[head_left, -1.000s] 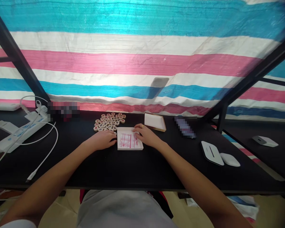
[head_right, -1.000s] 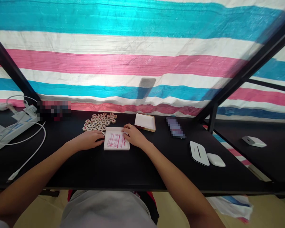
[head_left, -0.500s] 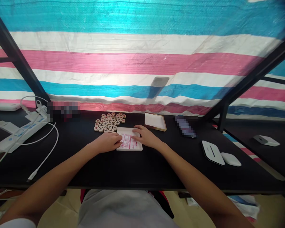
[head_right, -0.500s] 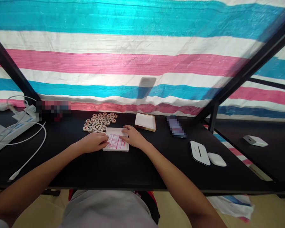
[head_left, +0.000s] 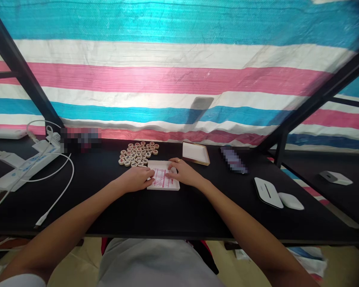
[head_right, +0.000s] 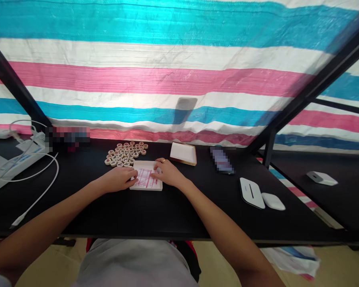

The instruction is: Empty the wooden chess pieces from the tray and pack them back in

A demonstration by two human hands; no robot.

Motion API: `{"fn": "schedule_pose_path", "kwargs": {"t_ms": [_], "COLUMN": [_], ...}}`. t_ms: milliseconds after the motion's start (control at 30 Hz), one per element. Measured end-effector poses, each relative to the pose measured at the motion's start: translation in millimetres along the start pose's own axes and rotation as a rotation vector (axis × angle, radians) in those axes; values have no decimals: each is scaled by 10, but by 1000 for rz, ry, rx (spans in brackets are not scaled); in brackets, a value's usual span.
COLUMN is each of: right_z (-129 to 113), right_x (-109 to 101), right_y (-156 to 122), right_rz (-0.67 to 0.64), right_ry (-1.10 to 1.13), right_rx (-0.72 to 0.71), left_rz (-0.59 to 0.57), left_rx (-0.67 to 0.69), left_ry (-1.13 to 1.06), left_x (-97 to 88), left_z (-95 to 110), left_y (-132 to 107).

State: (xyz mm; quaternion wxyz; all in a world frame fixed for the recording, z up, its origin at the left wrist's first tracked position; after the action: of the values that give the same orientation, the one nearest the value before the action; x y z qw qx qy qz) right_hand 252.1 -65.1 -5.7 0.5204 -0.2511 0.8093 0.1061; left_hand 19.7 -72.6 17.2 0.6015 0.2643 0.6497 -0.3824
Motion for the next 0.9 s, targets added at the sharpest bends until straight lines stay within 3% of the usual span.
{"fn": "schedule_pose_path", "kwargs": {"t_ms": [900], "right_z": [7], "right_x": [-18], "right_y": [35], "right_rz": [-25], "right_ry": [38], "right_rx": [29], "left_rz": [-4], "left_rx": [0], "left_ry": [2], "left_x": [-23], "left_z": [2], "left_y": [-5]}}
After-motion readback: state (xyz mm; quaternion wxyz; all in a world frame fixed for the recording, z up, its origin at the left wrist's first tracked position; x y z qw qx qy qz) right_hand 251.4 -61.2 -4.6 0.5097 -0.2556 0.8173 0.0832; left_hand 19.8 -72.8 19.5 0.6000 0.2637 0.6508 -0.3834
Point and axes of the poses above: each hand's wrist, its own y-axis towards the middle knuckle, its own x-axis out of the palm, z = x × y, the point moved 1 cm from there along y, towards the middle knuckle, and after that the axes turned 14 degrees about -z, right-handed, at the moved point
